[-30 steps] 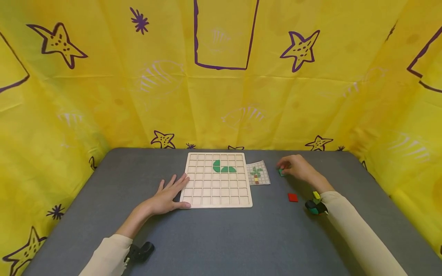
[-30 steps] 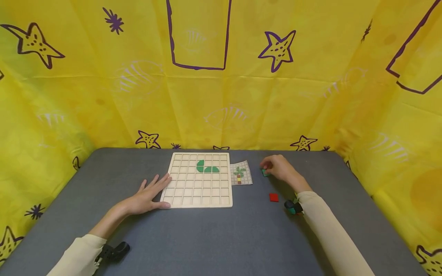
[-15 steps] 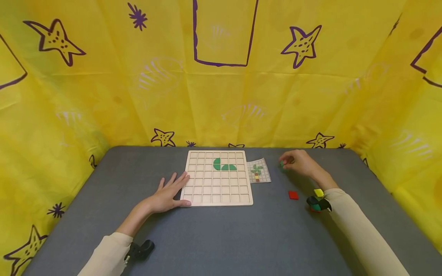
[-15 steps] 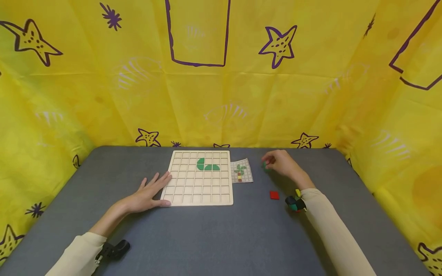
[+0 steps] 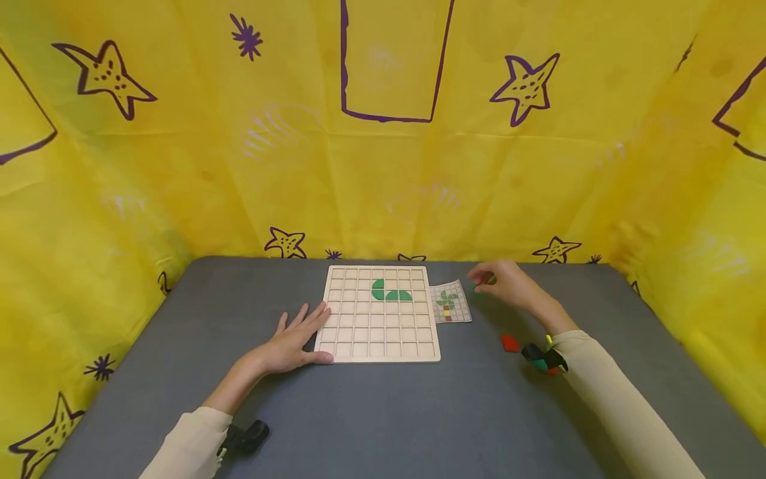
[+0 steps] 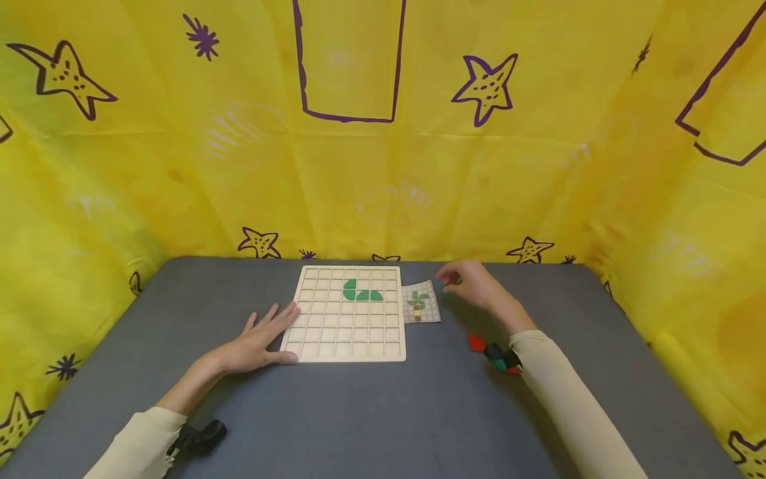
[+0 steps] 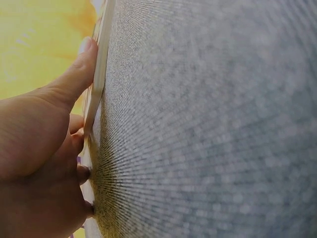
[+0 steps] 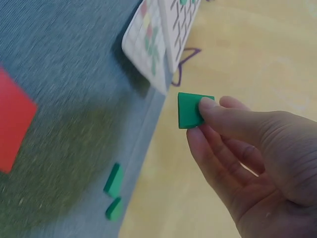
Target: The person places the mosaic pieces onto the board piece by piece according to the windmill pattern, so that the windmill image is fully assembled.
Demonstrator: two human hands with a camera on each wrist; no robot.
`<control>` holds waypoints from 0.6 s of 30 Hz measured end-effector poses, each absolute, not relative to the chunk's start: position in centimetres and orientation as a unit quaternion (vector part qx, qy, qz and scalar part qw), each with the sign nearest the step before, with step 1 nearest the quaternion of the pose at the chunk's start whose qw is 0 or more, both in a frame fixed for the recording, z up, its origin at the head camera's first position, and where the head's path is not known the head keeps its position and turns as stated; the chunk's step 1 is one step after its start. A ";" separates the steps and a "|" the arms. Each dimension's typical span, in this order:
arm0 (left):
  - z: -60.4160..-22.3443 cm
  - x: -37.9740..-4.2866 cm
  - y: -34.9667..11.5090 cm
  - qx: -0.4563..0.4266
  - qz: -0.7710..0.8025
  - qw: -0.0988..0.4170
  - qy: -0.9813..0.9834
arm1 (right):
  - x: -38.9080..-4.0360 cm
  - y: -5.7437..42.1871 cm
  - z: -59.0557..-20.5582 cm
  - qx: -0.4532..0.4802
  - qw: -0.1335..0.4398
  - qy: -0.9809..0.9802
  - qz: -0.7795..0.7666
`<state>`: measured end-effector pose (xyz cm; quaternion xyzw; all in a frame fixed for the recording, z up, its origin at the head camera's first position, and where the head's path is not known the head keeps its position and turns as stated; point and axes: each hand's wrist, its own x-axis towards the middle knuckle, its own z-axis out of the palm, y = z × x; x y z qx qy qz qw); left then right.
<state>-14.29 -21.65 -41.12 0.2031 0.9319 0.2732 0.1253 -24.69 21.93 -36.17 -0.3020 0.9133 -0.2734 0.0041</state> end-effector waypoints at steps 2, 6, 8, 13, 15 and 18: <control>-41.2 -14.3 -21.4 0.205 0.279 0.126 0.930 | -24.5 21.5 -36.1 -0.302 0.008 0.912 -0.276; -41.1 -14.4 -21.5 0.200 0.280 0.126 0.930 | -24.7 20.1 -36.2 -0.312 0.012 0.908 -0.279; -41.1 -14.4 -21.5 0.201 0.281 0.129 0.930 | -24.7 19.5 -36.5 -0.316 0.012 0.906 -0.280; -41.2 -14.5 -21.4 0.206 0.275 0.129 0.930 | -24.7 18.2 -36.6 -0.328 0.013 0.901 -0.284; -41.3 -14.6 -21.4 0.207 0.273 0.132 0.930 | -24.6 17.6 -36.5 -0.332 0.016 0.899 -0.285; -41.3 -14.5 -21.6 0.202 0.272 0.136 0.931 | -24.6 16.5 -36.6 -0.338 0.024 0.895 -0.291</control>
